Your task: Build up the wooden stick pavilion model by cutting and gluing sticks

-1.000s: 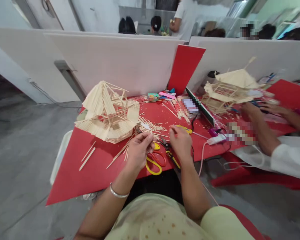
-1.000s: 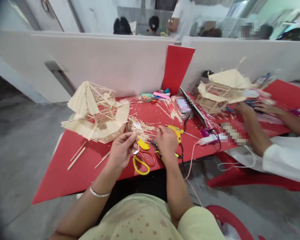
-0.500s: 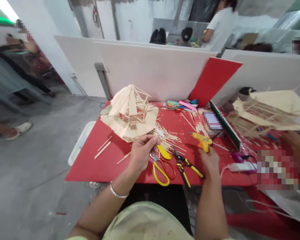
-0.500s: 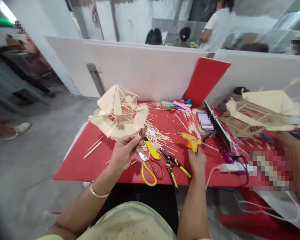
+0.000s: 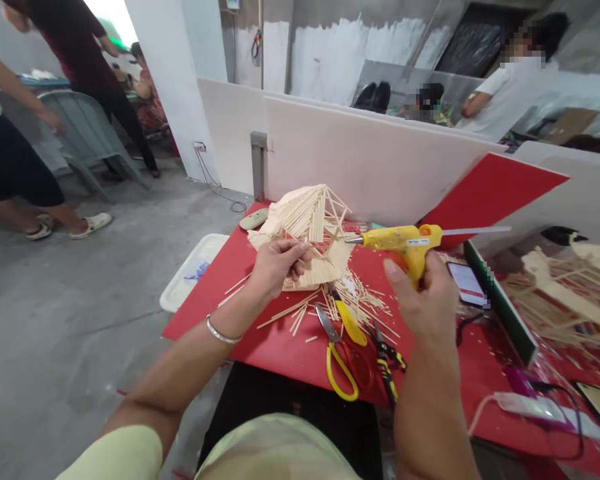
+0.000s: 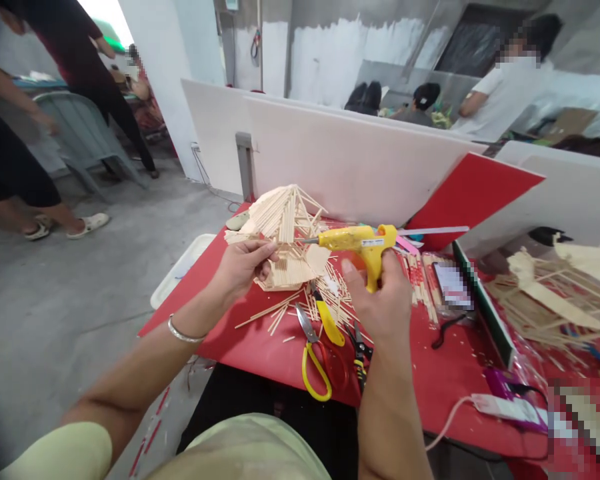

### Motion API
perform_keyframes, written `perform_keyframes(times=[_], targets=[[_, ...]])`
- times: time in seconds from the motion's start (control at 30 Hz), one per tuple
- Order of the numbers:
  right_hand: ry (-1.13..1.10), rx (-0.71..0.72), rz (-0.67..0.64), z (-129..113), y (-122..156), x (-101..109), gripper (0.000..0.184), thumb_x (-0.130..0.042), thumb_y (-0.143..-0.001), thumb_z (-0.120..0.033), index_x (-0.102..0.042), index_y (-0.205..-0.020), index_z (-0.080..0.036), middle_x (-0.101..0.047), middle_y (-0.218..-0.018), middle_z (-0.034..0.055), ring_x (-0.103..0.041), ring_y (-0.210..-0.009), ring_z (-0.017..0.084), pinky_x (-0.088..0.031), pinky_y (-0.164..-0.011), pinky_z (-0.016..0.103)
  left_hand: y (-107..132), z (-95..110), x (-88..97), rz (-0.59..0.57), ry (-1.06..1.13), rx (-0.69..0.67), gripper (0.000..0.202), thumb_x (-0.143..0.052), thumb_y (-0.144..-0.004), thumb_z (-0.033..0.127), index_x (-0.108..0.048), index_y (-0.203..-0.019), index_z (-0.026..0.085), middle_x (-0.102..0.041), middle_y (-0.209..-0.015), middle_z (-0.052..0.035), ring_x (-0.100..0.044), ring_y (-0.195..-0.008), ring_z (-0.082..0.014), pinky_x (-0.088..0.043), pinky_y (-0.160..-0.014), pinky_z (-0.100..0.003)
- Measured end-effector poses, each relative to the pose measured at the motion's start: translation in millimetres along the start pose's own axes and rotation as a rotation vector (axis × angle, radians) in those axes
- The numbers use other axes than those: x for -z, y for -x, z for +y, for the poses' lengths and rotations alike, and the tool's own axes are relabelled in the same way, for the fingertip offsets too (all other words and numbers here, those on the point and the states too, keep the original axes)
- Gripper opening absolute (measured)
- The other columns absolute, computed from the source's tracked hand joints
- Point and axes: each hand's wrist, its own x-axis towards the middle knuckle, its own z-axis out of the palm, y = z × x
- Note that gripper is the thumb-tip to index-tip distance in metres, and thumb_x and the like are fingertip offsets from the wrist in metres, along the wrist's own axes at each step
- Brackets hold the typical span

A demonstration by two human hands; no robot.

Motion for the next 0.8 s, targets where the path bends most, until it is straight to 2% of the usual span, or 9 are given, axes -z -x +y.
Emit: perform_keyframes(times=[0.1,0.2,0.47,0.8], targets=[[0.045,-0.036,-0.016,-11,-8,-8,0.04,-0.065,-0.078,-0.058,-0.058,-0.093,-0.022,-0.058,-0.073,-0.0016,-0.05,-0.06,0.013,-0.04,-0.06,0.029,-8,-1,1.0,-0.003,0.025,0.027,0.027,-0.084,-0.067,0.032,-0.07,-0.074,0.01,-0.068,-0.065,-0.0037,-0.051,-0.039,-0.0047,-0.037,-0.034,-0.018],[0.135,0.011,0.003,-16,-11,-13,0.041,-0.067,-0.077,-0.06,-0.056,-0.089,-0.023,-0.053,-0.069,-0.0036,-0.047,-0.06,0.013,-0.037,-0.06,0.029,-12,-2,0.6,-0.002,0.048,0.054,0.026,-0.084,-0.068,0.031,-0.069,-0.071,0.01,-0.068,-0.064,-0.0043,-0.05,-0.038,-0.0038,-0.036,-0.035,-0.018],[0.211,0.023,-0.031,-16,-13,-21,0.042,-0.065,-0.077,-0.062,-0.055,-0.091,-0.024,-0.051,-0.067,-0.005,-0.045,-0.06,0.013,-0.033,-0.059,0.028,-19,-2,1.4,0.007,0.134,0.157,0.023,-0.084,-0.069,0.026,-0.069,-0.074,0.009,-0.068,-0.064,-0.0041,-0.049,-0.039,-0.0026,-0.032,-0.035,-0.016],[0.243,0.053,-0.028,-18,-15,-31,0.043,-0.063,-0.079,-0.064,-0.056,-0.091,-0.023,-0.052,-0.066,-0.0034,-0.045,-0.061,0.015,-0.031,-0.059,0.029,-20,11,-1.5,0.014,0.286,0.372,0.01,-0.074,-0.078,0.008,-0.065,-0.074,0.007,-0.062,-0.061,-0.001,-0.047,-0.04,0.0004,-0.034,-0.036,-0.009]])
